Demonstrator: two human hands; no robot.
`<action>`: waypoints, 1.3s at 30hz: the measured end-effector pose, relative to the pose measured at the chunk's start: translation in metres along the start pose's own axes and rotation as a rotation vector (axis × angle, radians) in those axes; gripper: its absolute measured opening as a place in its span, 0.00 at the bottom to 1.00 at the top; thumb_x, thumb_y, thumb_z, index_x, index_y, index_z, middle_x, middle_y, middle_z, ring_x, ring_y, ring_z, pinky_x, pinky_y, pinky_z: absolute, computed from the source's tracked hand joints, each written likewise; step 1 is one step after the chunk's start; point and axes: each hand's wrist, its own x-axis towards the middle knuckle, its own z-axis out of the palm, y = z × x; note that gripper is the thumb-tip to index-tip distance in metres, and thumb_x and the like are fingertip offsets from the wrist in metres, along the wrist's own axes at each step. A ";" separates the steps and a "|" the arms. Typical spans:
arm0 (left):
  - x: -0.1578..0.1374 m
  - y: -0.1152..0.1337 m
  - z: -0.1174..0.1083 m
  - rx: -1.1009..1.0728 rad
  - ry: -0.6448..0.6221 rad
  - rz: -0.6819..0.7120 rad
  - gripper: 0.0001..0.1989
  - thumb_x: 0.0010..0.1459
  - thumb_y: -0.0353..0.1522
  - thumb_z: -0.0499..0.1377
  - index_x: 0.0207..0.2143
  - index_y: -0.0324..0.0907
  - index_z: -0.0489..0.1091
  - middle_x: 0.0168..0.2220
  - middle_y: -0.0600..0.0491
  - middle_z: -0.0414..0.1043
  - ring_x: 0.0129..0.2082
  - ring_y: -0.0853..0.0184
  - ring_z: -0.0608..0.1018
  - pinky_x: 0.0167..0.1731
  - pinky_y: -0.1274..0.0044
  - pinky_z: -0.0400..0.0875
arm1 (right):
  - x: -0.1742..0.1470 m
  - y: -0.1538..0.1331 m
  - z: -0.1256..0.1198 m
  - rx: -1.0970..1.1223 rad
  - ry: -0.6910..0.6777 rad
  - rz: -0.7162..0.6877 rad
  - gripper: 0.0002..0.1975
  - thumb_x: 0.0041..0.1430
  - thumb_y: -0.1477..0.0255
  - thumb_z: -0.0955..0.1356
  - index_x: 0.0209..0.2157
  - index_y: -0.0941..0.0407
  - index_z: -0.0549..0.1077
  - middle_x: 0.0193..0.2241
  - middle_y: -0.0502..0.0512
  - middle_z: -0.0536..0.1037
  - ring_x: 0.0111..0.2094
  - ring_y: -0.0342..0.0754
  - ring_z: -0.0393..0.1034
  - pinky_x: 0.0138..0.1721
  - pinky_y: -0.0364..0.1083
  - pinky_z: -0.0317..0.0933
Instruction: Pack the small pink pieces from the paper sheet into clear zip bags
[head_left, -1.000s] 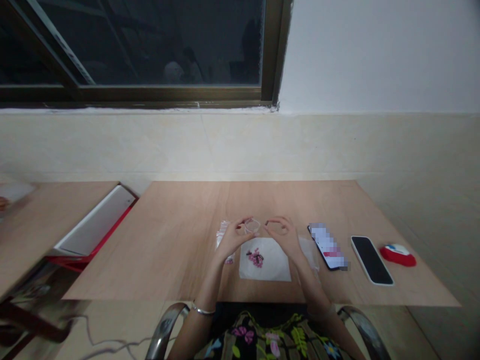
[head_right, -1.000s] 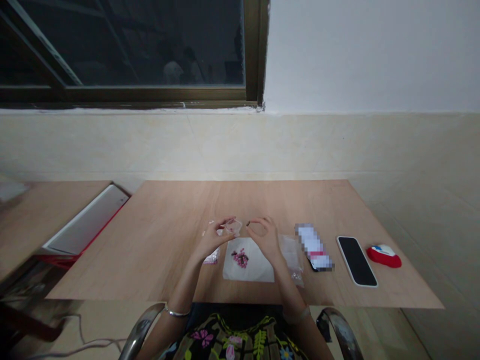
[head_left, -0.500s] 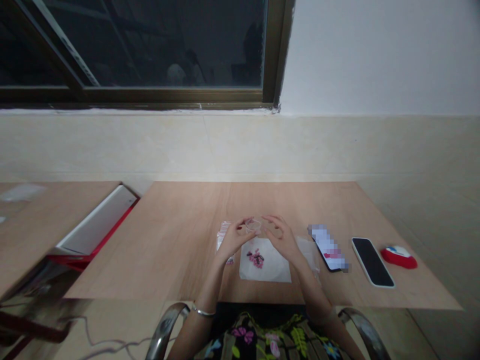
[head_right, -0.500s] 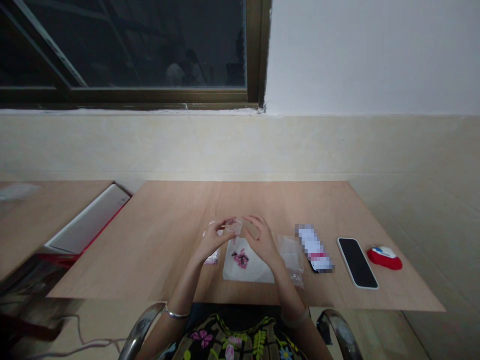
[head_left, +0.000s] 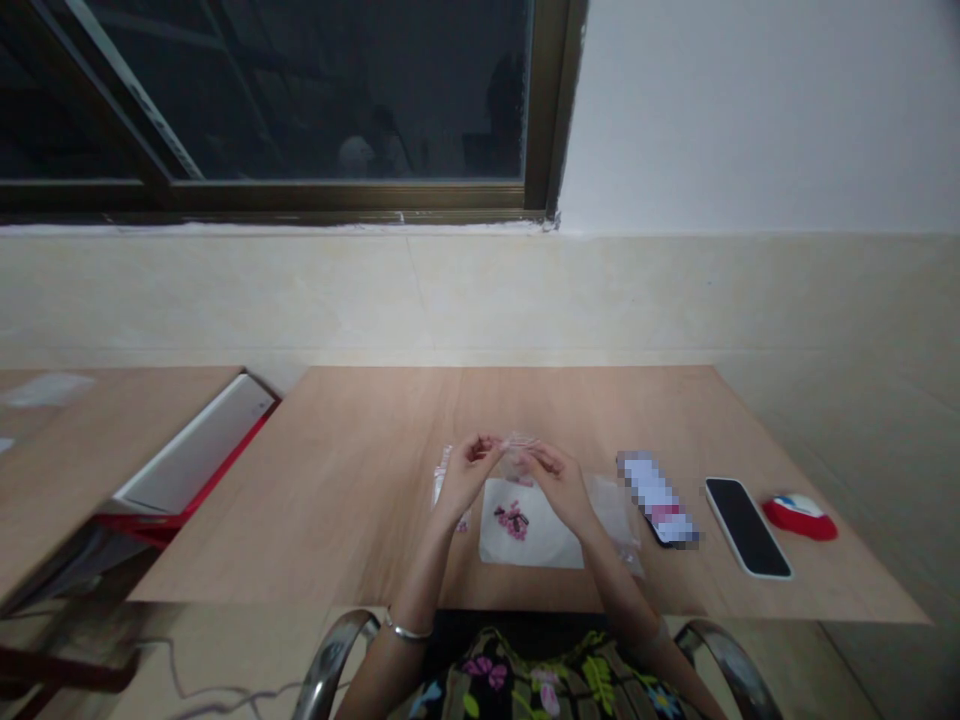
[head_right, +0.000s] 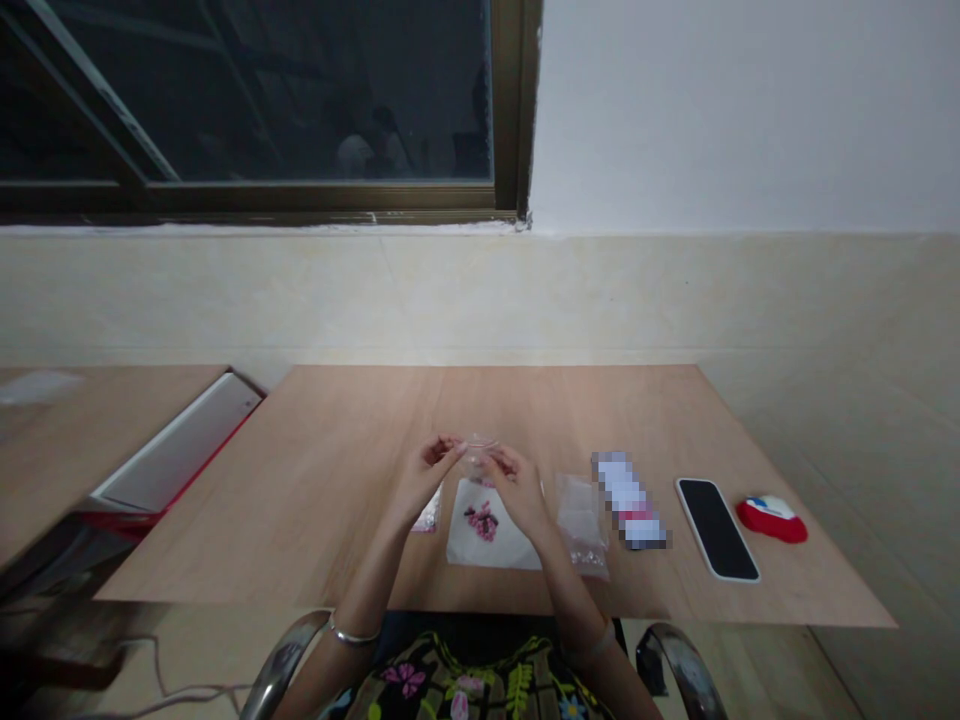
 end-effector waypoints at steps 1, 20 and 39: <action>0.000 0.001 -0.002 -0.024 -0.004 -0.006 0.13 0.51 0.40 0.59 0.31 0.39 0.69 0.32 0.51 0.72 0.34 0.67 0.74 0.37 0.76 0.67 | 0.000 -0.003 -0.001 0.016 0.008 0.006 0.16 0.52 0.60 0.66 0.38 0.55 0.73 0.36 0.55 0.78 0.37 0.49 0.72 0.37 0.47 0.68; -0.008 0.011 -0.004 0.122 0.070 0.011 0.13 0.51 0.41 0.59 0.31 0.39 0.73 0.32 0.50 0.75 0.34 0.65 0.75 0.37 0.75 0.68 | 0.004 0.002 -0.007 0.036 0.236 -0.003 0.13 0.51 0.60 0.67 0.32 0.56 0.71 0.26 0.53 0.75 0.26 0.45 0.69 0.23 0.41 0.60; -0.013 0.014 0.004 0.171 0.100 0.068 0.10 0.52 0.37 0.58 0.30 0.39 0.73 0.31 0.52 0.75 0.35 0.66 0.75 0.38 0.76 0.67 | -0.002 -0.008 0.016 0.057 0.191 0.003 0.11 0.49 0.63 0.69 0.29 0.57 0.76 0.25 0.53 0.76 0.28 0.45 0.68 0.32 0.44 0.63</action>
